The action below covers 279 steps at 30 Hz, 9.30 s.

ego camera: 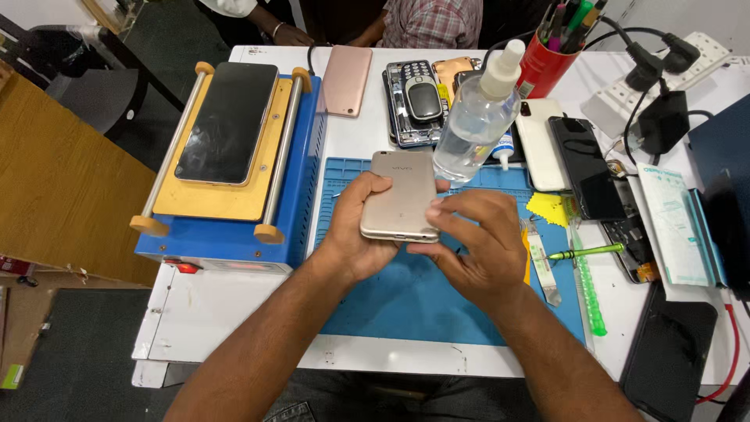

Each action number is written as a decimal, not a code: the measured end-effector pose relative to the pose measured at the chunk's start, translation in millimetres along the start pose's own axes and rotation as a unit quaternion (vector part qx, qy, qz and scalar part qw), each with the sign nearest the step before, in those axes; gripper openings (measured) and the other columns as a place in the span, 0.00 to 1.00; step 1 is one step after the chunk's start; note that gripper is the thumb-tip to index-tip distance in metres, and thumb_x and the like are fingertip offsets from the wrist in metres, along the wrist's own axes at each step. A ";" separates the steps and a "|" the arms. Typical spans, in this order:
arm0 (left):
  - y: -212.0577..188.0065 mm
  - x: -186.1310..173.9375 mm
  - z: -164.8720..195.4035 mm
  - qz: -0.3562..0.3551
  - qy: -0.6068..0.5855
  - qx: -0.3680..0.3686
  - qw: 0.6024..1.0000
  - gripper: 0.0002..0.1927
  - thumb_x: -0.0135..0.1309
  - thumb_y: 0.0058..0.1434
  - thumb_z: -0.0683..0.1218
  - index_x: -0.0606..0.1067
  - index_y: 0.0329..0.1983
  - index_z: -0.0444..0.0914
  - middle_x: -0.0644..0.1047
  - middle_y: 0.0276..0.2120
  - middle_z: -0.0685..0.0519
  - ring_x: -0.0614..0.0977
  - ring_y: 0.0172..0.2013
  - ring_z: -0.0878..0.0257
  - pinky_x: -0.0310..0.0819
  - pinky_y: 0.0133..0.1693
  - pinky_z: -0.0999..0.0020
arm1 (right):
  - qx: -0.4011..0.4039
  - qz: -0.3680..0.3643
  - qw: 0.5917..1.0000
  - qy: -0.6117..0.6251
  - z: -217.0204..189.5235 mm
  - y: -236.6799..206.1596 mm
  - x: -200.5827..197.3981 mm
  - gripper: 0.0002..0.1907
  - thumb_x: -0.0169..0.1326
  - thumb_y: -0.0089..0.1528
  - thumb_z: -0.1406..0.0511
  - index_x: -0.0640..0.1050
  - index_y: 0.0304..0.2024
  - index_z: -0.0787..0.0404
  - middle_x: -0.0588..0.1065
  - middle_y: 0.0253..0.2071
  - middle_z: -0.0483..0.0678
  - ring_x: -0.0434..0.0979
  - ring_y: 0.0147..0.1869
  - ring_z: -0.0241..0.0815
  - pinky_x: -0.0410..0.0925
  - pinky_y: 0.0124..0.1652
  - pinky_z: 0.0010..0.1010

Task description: The person uses a screwdriver to unscrew and pry open a smartphone, lifting out the battery and separating the back cover from the frame. They then hold the phone frame and use a thin blade to scrape along its edges, working on the device over a blue repair mat.

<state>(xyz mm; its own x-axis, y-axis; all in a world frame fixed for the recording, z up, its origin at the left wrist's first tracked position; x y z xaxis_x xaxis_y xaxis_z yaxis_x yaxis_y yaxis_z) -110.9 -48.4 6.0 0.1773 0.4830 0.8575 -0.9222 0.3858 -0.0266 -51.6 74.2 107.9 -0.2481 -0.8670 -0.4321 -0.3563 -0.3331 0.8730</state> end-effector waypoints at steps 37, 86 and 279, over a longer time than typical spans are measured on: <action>-3.2 -19.2 1.8 0.067 0.073 0.099 0.990 0.41 0.31 0.70 0.72 0.63 0.70 0.36 0.69 0.62 0.40 0.74 0.58 0.52 0.71 0.56 0.49 | 0.384 -0.226 0.891 0.083 42.4 -36.7 59.2 0.38 0.68 0.52 0.56 0.71 0.61 0.59 0.74 0.57 0.55 0.77 0.58 0.51 0.72 0.53 0.39; -39.9 33.0 45.2 -0.015 0.447 0.357 0.820 0.08 0.58 0.71 0.43 0.73 0.49 0.37 0.79 0.48 0.50 0.81 0.54 0.62 0.75 0.64 0.62 | 0.262 0.081 0.831 0.484 77.4 -33.9 -14.7 0.13 0.62 0.70 0.61 0.79 0.49 0.65 0.79 0.49 0.53 0.77 0.62 0.46 0.65 0.72 0.43; -49.6 52.3 55.2 -0.013 0.585 0.395 0.708 0.16 0.70 0.55 0.37 0.75 0.42 0.38 0.79 0.50 0.49 0.77 0.57 0.56 0.73 0.60 0.61 | 0.123 -0.022 0.992 -0.008 17.4 -4.7 -16.2 0.14 0.66 0.56 0.73 0.81 0.44 0.64 0.82 0.44 0.50 0.82 0.49 0.48 0.73 0.49 0.37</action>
<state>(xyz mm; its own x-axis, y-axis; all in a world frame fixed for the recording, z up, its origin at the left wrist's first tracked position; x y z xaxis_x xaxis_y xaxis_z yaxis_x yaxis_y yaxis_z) -74.9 -85.6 80.5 -0.0660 0.9828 -0.1727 -0.7354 0.0690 0.6741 -61.6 96.3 106.8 -0.2412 -0.8466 -0.4744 -0.5761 -0.2685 0.7720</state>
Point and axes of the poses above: each hand's wrist, its own y-axis towards the middle knuckle, its own x-axis out of the palm, z = x × y, the point moved 9 cm from there along y, towards the middle knuckle
